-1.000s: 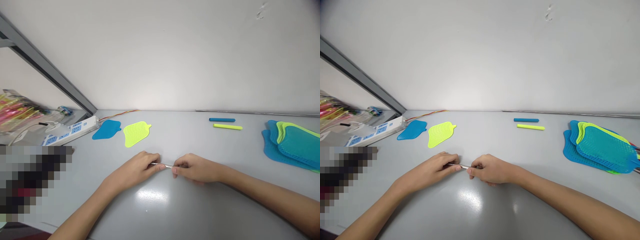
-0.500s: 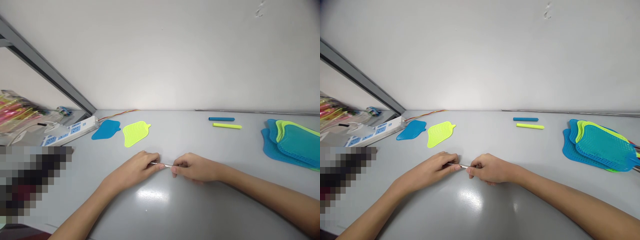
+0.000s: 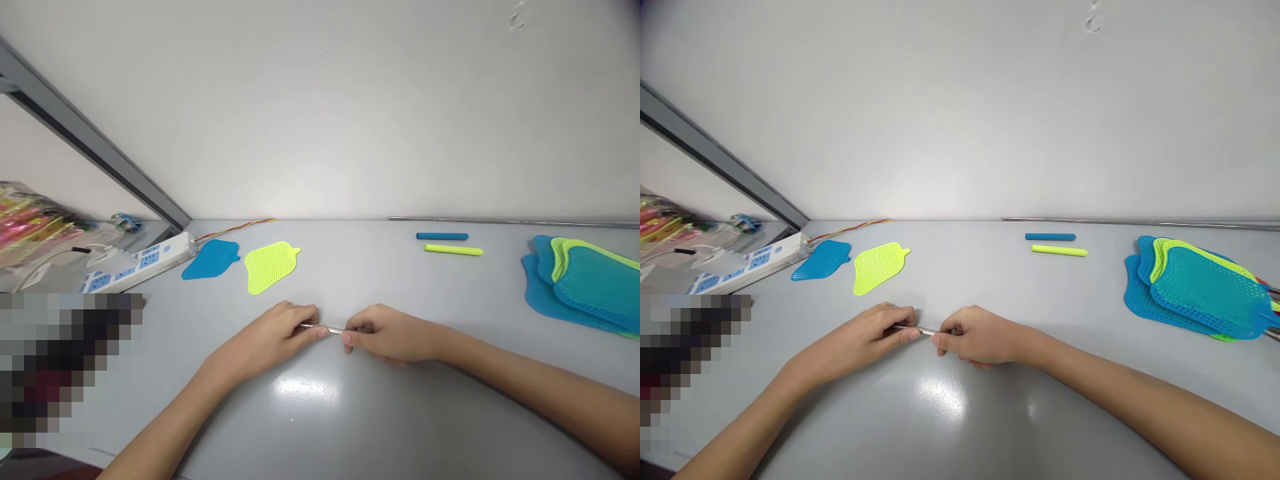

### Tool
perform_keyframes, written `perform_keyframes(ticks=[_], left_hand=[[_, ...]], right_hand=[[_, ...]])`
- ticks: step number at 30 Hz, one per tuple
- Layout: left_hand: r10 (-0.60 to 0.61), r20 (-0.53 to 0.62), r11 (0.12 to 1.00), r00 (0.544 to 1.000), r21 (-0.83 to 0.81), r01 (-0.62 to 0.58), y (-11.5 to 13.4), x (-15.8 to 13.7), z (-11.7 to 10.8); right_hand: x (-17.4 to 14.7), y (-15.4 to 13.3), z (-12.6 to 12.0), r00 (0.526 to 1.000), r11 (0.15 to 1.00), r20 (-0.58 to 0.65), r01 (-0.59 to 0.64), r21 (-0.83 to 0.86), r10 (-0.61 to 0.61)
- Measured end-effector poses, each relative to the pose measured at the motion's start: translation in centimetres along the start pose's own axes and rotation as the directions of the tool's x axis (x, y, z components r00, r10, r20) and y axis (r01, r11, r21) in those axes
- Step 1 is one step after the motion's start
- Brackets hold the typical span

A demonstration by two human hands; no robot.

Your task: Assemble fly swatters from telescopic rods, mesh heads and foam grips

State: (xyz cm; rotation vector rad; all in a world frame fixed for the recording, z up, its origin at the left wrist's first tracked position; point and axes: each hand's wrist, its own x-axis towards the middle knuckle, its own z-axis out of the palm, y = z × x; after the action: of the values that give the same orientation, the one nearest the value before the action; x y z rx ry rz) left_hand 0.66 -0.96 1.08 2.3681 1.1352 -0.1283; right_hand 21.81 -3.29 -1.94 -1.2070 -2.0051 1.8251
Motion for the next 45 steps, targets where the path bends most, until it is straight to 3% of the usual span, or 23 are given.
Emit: perform_keyframes(ticks=[32,45], left_hand=[[-0.012,-0.01,1.0,1.0,-0.023,0.012,0.04,-0.04,-0.13],[0.15,-0.016,0.983,0.988,0.109,-0.148,0.47,0.41,0.55]], right_hand=[[0.05,-0.04,-0.03,1.0,1.0,0.002,-0.014,-0.015,0.014],[-0.12,-0.07,-0.07,1.0,1.0,0.001,-0.001,0.01,0.001]])
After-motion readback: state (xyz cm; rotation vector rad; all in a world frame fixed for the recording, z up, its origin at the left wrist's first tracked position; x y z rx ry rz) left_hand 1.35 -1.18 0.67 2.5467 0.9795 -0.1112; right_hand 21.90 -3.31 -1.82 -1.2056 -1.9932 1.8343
